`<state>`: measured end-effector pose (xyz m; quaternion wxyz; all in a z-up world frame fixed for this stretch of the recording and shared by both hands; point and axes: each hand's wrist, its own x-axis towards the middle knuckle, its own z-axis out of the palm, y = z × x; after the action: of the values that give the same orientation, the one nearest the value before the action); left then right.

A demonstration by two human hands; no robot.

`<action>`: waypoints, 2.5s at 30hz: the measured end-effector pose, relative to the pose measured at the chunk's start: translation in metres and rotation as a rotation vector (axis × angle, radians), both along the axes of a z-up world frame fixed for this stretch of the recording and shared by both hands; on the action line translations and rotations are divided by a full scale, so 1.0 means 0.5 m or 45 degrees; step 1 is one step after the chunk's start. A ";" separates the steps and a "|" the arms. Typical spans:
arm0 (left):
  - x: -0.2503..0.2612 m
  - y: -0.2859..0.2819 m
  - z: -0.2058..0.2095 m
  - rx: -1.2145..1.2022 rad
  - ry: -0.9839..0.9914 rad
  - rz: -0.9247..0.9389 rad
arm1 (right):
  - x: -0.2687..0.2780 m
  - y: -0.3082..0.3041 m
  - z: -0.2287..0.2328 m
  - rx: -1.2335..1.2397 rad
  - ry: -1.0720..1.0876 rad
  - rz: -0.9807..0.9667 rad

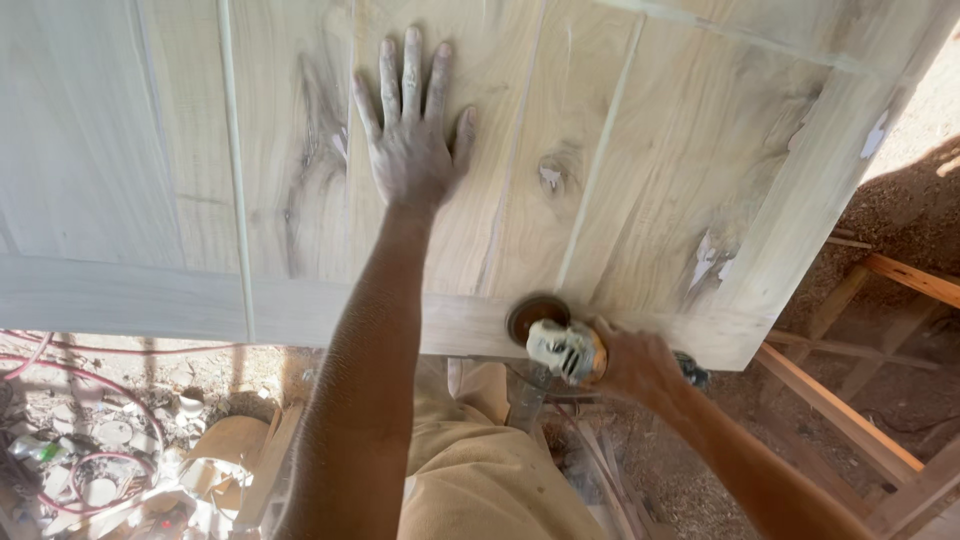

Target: The person uses an angle grinder with a sanding disc to smooth the surface of a large wooden board. They move the tool across the board in sweeping motions, covering different sections while holding the board steady with their left hand.

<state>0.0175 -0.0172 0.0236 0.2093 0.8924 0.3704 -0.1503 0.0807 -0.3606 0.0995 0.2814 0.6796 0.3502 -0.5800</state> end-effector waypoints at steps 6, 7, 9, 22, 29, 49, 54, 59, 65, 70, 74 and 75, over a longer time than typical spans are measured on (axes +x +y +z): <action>0.031 -0.049 -0.025 0.096 0.009 0.143 | 0.076 0.056 0.005 0.210 -0.030 0.111; 0.032 -0.049 -0.029 0.101 0.000 0.135 | 0.105 0.085 0.001 0.140 -0.071 0.151; 0.034 -0.047 -0.033 0.102 0.002 0.143 | 0.172 0.146 -0.003 0.114 -0.124 0.210; 0.030 -0.038 -0.017 0.046 0.011 0.178 | 0.458 0.324 -0.046 0.250 -0.556 0.085; 0.031 -0.044 -0.022 0.071 0.008 0.164 | 0.453 0.305 -0.063 0.279 -0.470 -0.129; 0.032 -0.048 -0.048 0.138 -0.081 0.183 | 0.131 0.131 0.001 0.173 -0.085 0.358; 0.031 -0.046 -0.053 0.170 -0.161 0.204 | 0.285 0.285 0.003 0.175 -0.217 0.137; 0.027 -0.053 -0.050 0.159 -0.181 0.213 | 0.439 0.373 -0.037 0.158 -0.456 -0.132; 0.025 -0.054 -0.050 0.149 -0.114 0.189 | 0.516 0.378 -0.042 0.522 -0.487 -0.363; 0.029 -0.053 -0.050 0.144 -0.052 0.172 | 0.391 0.316 -0.012 -0.062 -0.497 -0.192; 0.040 -0.044 -0.043 0.124 -0.031 0.167 | 0.280 0.246 0.002 0.172 -0.274 -0.033; 0.038 -0.048 -0.040 0.124 -0.024 0.166 | 0.253 0.222 0.003 0.195 -0.256 0.013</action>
<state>0.0364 -0.0410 0.0036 0.1783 0.8770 0.4325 -0.1098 0.2074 -0.2496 0.1008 0.2652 0.7521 0.3669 -0.4789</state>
